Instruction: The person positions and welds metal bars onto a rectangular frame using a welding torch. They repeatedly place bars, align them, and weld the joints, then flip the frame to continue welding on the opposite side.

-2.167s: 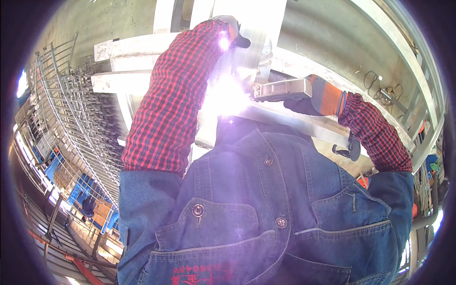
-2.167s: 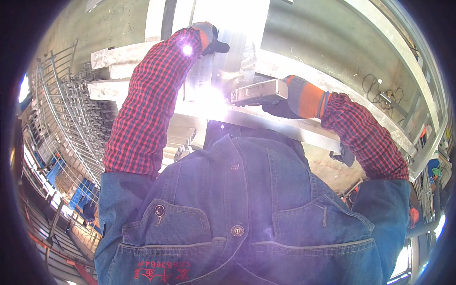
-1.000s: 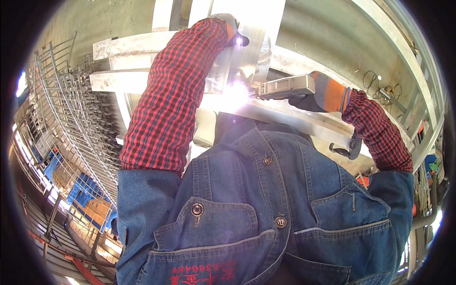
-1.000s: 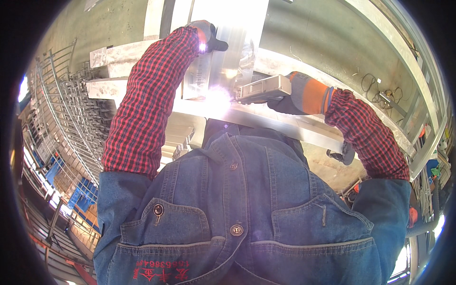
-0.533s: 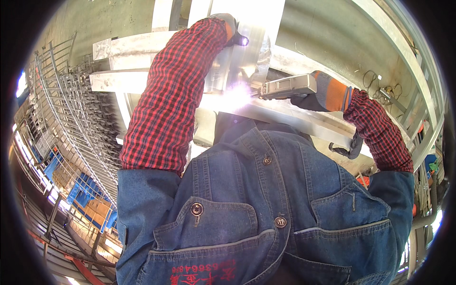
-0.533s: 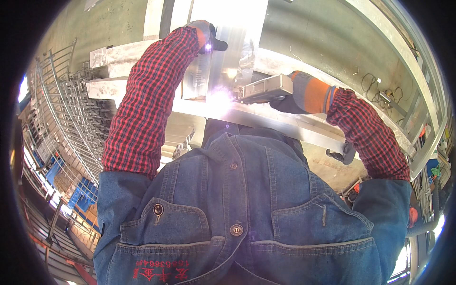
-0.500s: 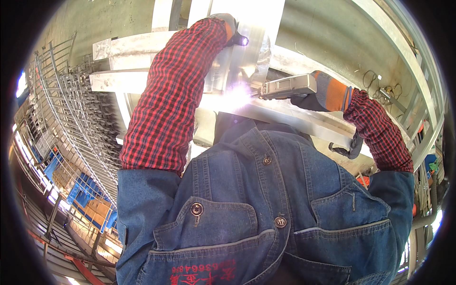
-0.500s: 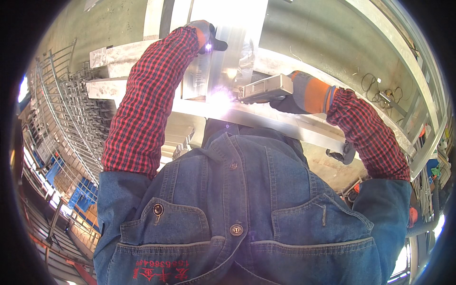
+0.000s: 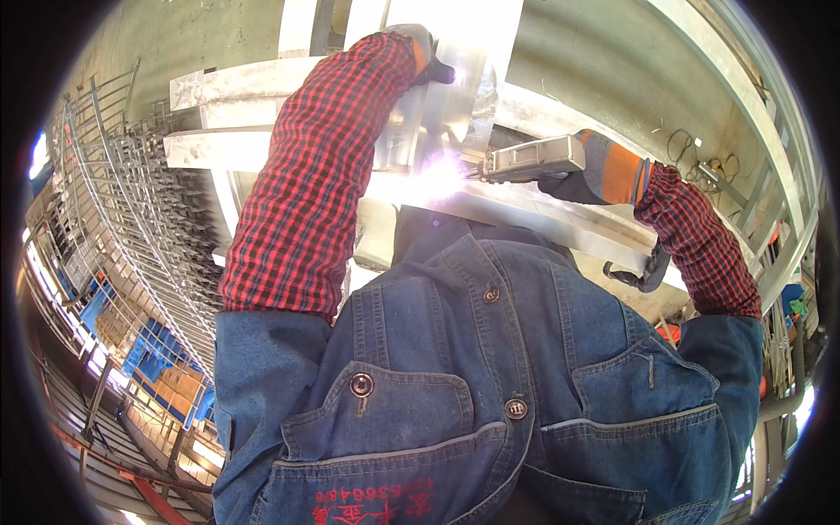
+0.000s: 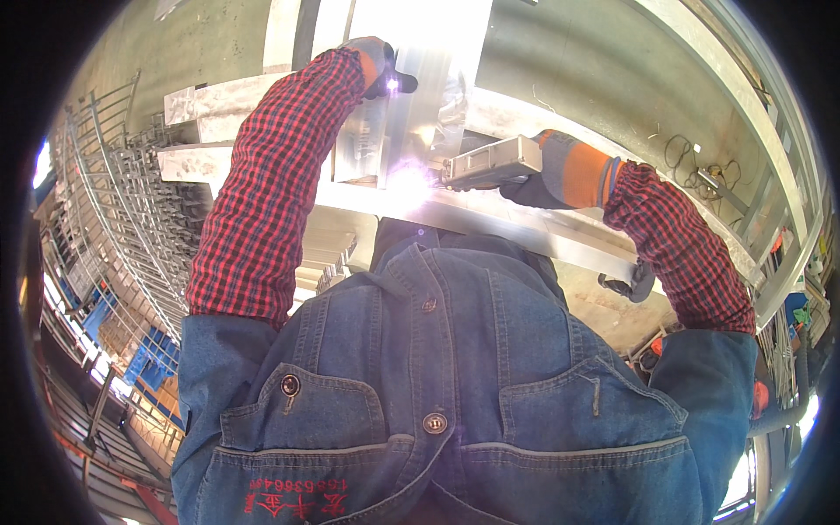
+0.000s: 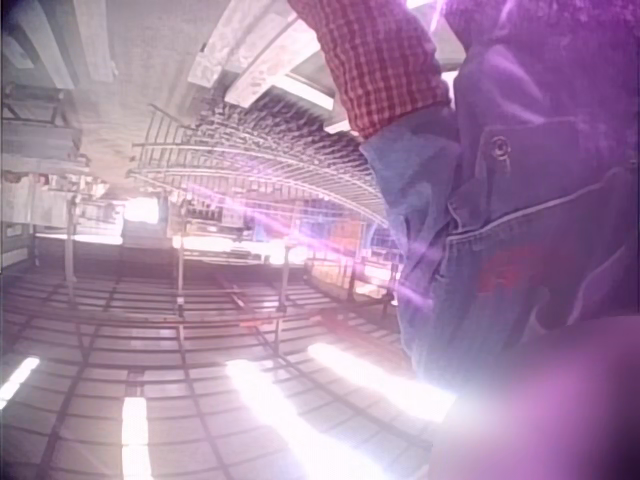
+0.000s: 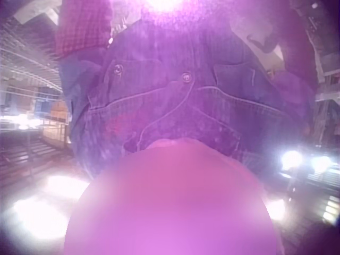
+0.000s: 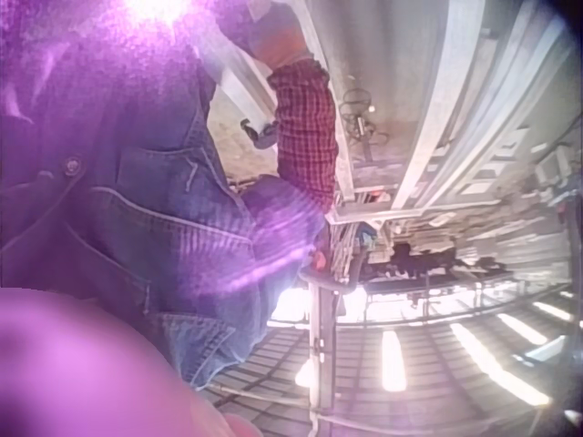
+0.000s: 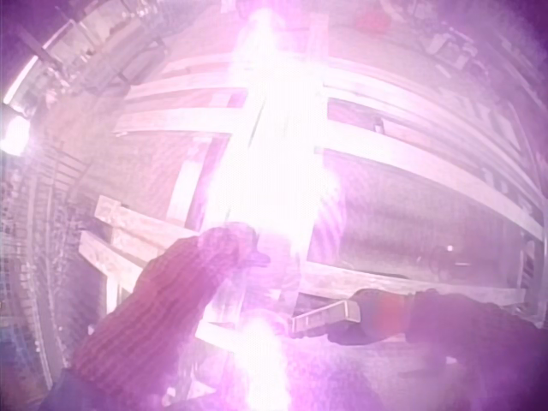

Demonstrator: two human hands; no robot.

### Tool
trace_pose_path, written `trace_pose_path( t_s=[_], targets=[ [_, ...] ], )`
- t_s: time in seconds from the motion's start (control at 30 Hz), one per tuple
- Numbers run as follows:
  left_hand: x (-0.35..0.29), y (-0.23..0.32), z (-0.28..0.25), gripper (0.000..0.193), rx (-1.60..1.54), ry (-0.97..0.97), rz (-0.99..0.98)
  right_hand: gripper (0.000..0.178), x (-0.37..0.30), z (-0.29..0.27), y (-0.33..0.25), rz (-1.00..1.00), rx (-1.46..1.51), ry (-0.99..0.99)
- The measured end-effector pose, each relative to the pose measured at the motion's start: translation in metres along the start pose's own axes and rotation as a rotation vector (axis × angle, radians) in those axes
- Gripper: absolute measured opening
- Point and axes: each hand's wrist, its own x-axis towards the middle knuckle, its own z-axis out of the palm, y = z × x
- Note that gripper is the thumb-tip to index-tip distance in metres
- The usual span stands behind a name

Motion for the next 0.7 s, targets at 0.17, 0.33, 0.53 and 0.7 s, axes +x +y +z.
trace_pose_path(
  t_s=[0.17, 0.33, 0.53, 0.7],
  targets=[
    [0.005, -0.002, 0.001, 0.064, 0.018, -0.003, 0.026, 0.016, -0.008, -0.006, -0.008, -0.064, -0.279, 0.036],
    [0.011, -0.003, 0.005, 0.066, 0.043, 0.000, 0.028, 0.020, 0.000, 0.001, 0.009, 0.014, -0.172, 0.035],
    [0.016, -0.007, 0.010, 0.068, 0.015, 0.002, 0.000, 0.034, -0.012, -0.010, -0.021, 0.087, -0.312, 0.050],
    [0.007, -0.011, 0.010, 0.075, 0.022, 0.020, 0.052, 0.035, -0.046, -0.024, -0.069, 0.207, -0.414, 0.184]
  ],
)
